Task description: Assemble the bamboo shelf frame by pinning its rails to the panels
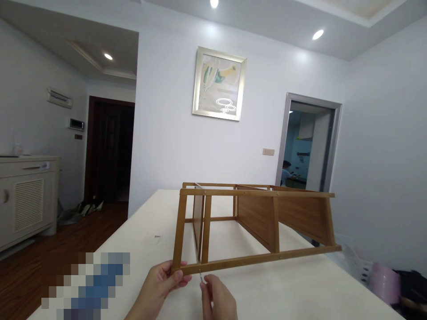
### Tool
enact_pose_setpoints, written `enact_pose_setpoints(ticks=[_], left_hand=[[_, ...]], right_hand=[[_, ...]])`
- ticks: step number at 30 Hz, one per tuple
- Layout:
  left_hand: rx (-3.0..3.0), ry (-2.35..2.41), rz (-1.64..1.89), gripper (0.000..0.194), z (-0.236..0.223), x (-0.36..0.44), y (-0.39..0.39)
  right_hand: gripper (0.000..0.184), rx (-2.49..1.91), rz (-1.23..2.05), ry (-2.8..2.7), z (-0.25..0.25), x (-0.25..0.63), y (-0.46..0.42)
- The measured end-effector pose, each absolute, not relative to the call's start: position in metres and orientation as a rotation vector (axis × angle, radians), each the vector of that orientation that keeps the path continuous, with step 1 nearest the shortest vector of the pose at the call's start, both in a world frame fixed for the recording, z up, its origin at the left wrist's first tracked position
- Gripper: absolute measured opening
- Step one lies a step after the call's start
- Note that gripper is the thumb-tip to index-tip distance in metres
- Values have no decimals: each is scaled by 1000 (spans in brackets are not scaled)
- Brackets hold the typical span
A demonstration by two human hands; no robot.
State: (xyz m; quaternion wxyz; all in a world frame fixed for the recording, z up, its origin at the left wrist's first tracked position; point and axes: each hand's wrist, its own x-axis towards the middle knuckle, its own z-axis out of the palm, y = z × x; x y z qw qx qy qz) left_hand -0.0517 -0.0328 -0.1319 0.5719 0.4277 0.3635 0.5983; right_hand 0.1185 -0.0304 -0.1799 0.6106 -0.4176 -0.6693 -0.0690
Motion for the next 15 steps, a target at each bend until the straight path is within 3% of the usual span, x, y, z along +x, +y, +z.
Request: enact_pose_setpoints(ticks=[5, 8, 11, 15], left_hand=[[1007, 843, 1400, 41, -131, -52, -32], [996, 854, 1415, 42, -131, -52, -32], [988, 853, 1423, 41, -132, -53, -30], [985, 859, 1411, 43, -135, -54, -26]], right_hand=[[32, -1045, 261, -1437, -186, 99, -31], [29, -995, 320, -1452, -191, 94, -29], [26, -907, 181, -1539, -198, 97, -27], [46, -867, -215, -1780, -193, 114, -25]])
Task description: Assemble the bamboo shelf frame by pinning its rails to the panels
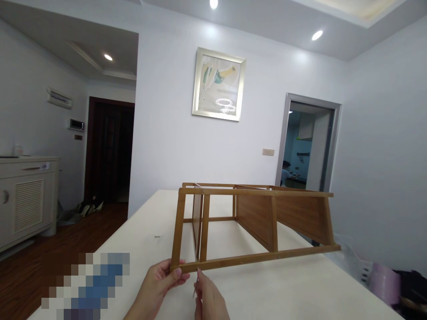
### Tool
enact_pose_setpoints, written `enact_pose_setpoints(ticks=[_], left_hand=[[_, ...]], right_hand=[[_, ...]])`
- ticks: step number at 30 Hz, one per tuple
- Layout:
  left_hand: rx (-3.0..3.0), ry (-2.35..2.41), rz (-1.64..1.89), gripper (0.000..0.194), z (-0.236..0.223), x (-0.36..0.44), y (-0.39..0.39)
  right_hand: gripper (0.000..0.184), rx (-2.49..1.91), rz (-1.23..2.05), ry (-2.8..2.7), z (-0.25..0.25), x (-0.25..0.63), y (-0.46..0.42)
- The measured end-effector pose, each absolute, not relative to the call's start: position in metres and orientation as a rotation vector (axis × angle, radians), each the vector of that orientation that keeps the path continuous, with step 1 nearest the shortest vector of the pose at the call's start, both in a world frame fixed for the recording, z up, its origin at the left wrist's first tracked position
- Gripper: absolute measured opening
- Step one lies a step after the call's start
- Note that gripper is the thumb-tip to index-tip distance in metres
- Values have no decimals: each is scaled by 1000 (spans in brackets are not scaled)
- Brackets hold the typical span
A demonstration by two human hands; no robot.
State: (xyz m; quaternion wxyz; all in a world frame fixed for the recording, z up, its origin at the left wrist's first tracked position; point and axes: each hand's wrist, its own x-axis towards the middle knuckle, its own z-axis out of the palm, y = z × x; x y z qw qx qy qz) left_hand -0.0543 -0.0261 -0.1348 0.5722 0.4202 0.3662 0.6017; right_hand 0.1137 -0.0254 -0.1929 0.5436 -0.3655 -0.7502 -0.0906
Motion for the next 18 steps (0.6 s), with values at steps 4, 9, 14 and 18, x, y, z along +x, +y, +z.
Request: enact_pose_setpoints(ticks=[4, 9, 14, 18], left_hand=[[1007, 847, 1389, 43, -137, -56, -24], [1015, 853, 1397, 41, -136, -55, -28], [1023, 877, 1396, 44, -133, -53, -30], [1037, 878, 1379, 46, -135, -54, -29]], right_hand=[[44, -799, -772, -2071, -162, 133, -28], [29, -621, -1096, -2129, -118, 142, -38], [17, -541, -1056, -2215, -97, 143, -46], [19, -566, -1033, -2202, -98, 136, -42]])
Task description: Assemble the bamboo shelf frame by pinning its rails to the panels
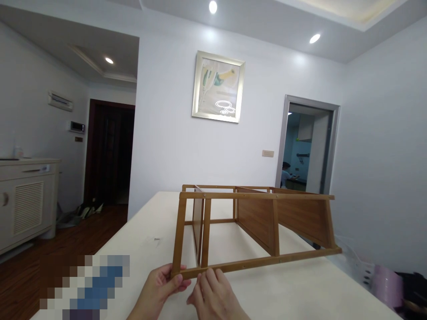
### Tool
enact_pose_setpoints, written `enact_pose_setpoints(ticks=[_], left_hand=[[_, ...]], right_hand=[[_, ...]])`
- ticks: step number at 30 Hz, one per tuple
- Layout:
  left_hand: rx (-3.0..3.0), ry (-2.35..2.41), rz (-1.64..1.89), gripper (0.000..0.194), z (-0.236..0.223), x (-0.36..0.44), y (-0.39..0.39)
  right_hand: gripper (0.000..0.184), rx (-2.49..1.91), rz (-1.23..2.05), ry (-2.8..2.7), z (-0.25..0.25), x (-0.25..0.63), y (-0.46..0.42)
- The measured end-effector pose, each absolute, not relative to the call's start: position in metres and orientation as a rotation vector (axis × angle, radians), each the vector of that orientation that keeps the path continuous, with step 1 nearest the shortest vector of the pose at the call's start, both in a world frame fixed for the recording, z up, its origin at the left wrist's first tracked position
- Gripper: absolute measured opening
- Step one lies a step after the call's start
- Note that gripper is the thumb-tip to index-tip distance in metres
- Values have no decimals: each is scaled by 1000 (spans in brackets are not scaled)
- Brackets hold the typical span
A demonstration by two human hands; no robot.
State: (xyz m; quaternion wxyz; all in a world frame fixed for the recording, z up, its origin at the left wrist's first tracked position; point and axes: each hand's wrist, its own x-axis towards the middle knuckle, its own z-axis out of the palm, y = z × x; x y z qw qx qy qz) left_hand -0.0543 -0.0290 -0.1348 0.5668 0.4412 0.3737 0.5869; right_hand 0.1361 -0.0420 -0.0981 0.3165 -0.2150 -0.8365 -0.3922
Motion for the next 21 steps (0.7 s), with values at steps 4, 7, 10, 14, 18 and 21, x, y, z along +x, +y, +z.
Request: enact_pose_setpoints(ticks=[4, 7, 10, 14, 18, 21], left_hand=[[1061, 792, 1364, 41, -135, -54, -29], [1021, 758, 1368, 38, -131, -53, -31], [914, 735, 1352, 35, -126, -54, -34], [842, 667, 1343, 32, -123, -54, -36], [835, 687, 1317, 34, -121, -55, -37], [824, 715, 1319, 36, -121, -55, -37]], right_hand=[[26, -637, -989, -2088, -102, 125, -36], [27, -720, -935, -1990, -105, 118, -34], [27, -825, -869, -1916, -108, 113, -32], [33, -1017, -769, -1825, -111, 106, -32], [38, -1187, -640, -1740, -110, 100, -33], [39, -1266, -524, -1725, -109, 99, -34]])
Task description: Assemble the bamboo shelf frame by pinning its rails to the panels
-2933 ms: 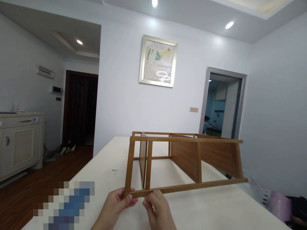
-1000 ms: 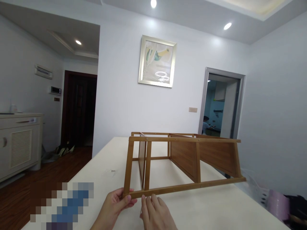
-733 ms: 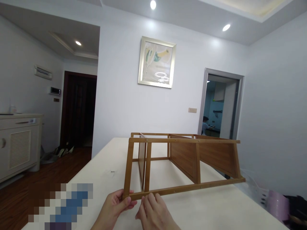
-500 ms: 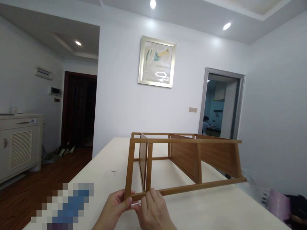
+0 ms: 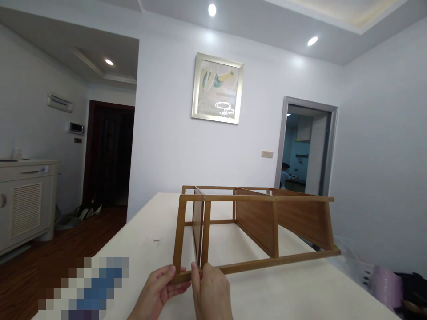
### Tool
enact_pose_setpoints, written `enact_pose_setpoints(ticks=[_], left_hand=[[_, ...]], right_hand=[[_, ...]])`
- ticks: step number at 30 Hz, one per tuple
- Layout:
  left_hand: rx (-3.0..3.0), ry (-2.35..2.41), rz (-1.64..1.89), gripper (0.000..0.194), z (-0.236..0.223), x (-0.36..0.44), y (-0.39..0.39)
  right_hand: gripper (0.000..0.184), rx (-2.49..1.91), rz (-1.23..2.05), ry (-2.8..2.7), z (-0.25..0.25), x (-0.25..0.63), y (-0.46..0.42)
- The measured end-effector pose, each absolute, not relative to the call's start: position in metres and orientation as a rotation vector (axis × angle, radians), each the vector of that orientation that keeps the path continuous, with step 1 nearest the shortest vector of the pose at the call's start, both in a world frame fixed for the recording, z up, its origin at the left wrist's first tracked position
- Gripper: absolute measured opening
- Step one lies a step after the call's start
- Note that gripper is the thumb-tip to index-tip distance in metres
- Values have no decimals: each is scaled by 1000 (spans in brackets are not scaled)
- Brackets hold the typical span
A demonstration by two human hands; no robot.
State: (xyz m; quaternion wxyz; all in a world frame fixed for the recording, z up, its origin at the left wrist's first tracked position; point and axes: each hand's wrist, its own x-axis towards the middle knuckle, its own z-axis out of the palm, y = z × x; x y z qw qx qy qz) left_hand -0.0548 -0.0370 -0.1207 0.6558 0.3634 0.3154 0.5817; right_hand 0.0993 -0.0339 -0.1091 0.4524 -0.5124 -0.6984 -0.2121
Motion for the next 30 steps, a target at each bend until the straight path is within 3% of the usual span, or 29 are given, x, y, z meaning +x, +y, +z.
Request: enact_pose_setpoints(ticks=[10, 16, 20, 24, 30], left_hand=[[835, 723, 1326, 38, -125, -55, -34], [885, 740, 1324, 41, -126, -56, -35], [946, 813, 1317, 48, -127, -56, -34], [1047, 938, 1363, 53, -135, -59, -28], [1195, 1129, 1414, 54, -150, -65, -18]], right_hand=[[35, -1259, -475, -1719, -110, 100, -33], [24, -992, -521, -1853, -106, 103, -34], [25, -884, -360, -1873, -108, 107, -28], [24, -940, -200, -1905, -113, 107, -23], [17, -978, -292, -2047, -117, 106, -22]])
